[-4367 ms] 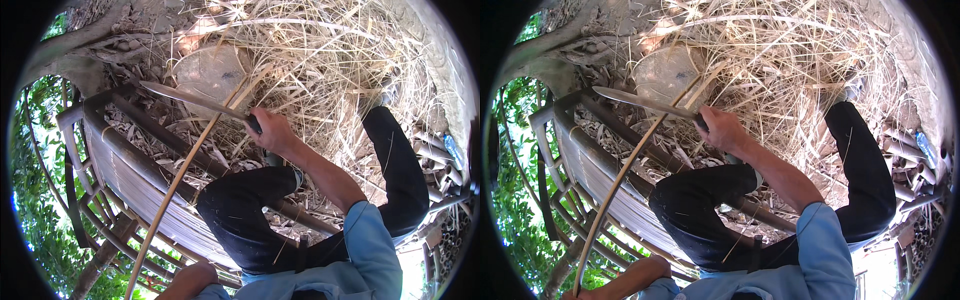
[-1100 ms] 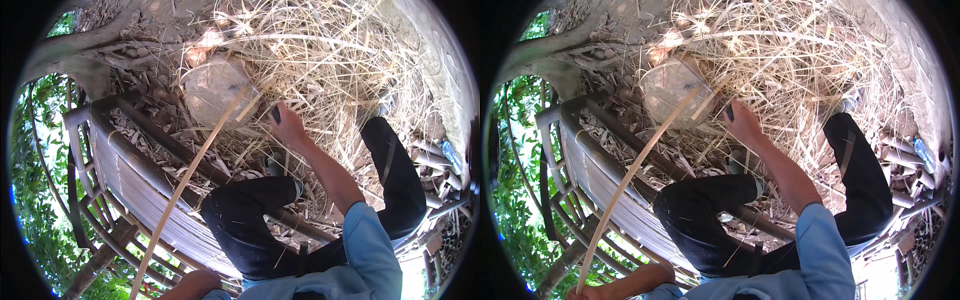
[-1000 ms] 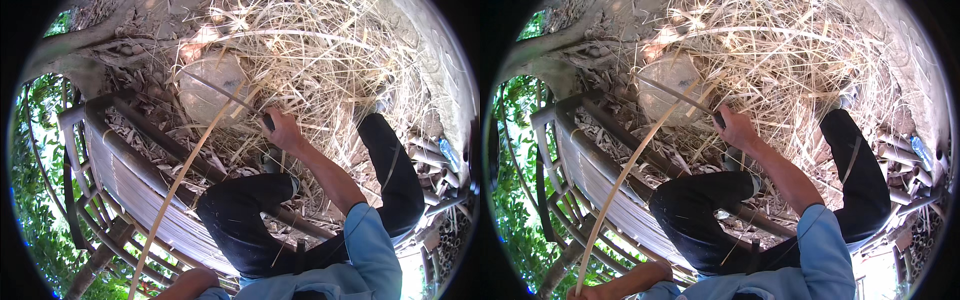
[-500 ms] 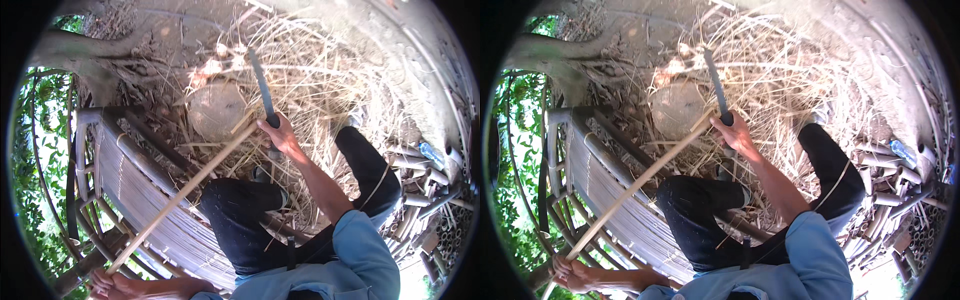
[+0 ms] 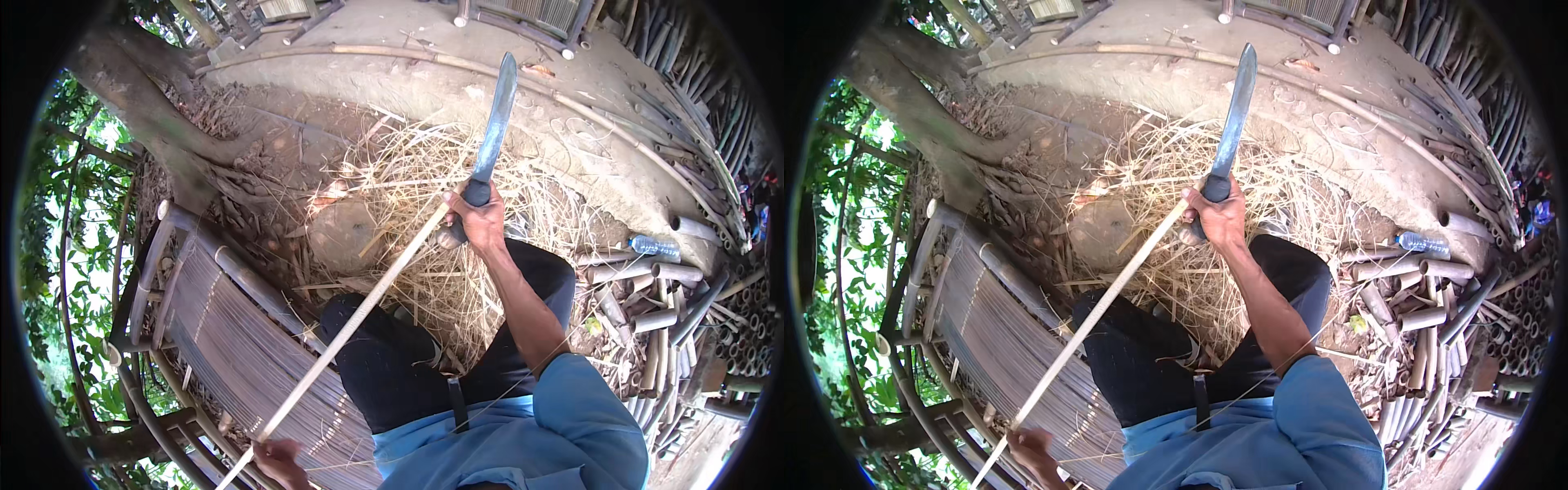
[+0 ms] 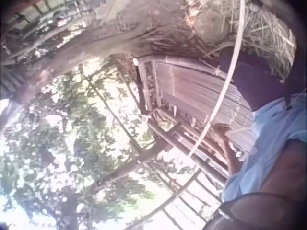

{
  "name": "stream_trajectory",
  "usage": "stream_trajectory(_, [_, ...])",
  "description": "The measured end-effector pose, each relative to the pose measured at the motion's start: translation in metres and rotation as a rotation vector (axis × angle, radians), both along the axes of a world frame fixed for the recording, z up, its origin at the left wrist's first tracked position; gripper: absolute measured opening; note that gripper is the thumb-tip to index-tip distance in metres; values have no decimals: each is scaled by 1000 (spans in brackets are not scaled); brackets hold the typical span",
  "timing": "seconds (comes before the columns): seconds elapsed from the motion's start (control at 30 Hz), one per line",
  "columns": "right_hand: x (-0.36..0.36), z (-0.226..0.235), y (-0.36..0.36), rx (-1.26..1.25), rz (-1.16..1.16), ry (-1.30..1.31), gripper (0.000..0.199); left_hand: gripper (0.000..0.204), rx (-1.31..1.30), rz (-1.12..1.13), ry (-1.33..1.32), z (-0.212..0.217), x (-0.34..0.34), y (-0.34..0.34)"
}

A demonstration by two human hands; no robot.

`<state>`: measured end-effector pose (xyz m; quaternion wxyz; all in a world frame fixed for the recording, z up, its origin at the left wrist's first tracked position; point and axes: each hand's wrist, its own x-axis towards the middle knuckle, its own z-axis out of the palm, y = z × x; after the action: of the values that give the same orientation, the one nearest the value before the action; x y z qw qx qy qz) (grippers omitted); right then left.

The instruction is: The person shaves a thin strip of bamboo with a machete and then uses the machete to cut a large bamboo pole.

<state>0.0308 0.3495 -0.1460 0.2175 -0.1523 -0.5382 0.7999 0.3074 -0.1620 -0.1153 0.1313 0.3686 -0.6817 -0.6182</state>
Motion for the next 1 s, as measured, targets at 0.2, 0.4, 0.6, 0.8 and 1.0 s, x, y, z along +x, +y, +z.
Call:
stream_trajectory(0.2, [36, 37, 8, 138, 36, -12, 30, 22, -1354, -643, 171, 99, -42, 104])
stream_trajectory(0.4, [64, 87, 19, 474, -31, -85, 32, 15, -709, -1118, 190, 92, -126, 151])
stream_trajectory(0.6, [119, 74, 70, 1012, -255, -431, 40, 16, -485, -1157, 186, 95, -163, 176])
stream_trajectory(0.8, [135, 51, 48, 1375, -176, -145, 24, 17, -497, -1134, 191, 102, -157, 178])
stream_trajectory(1.0, [109, 44, 98, 464, -193, -259, 30, 21, -514, -1087, 248, 110, -138, 168])
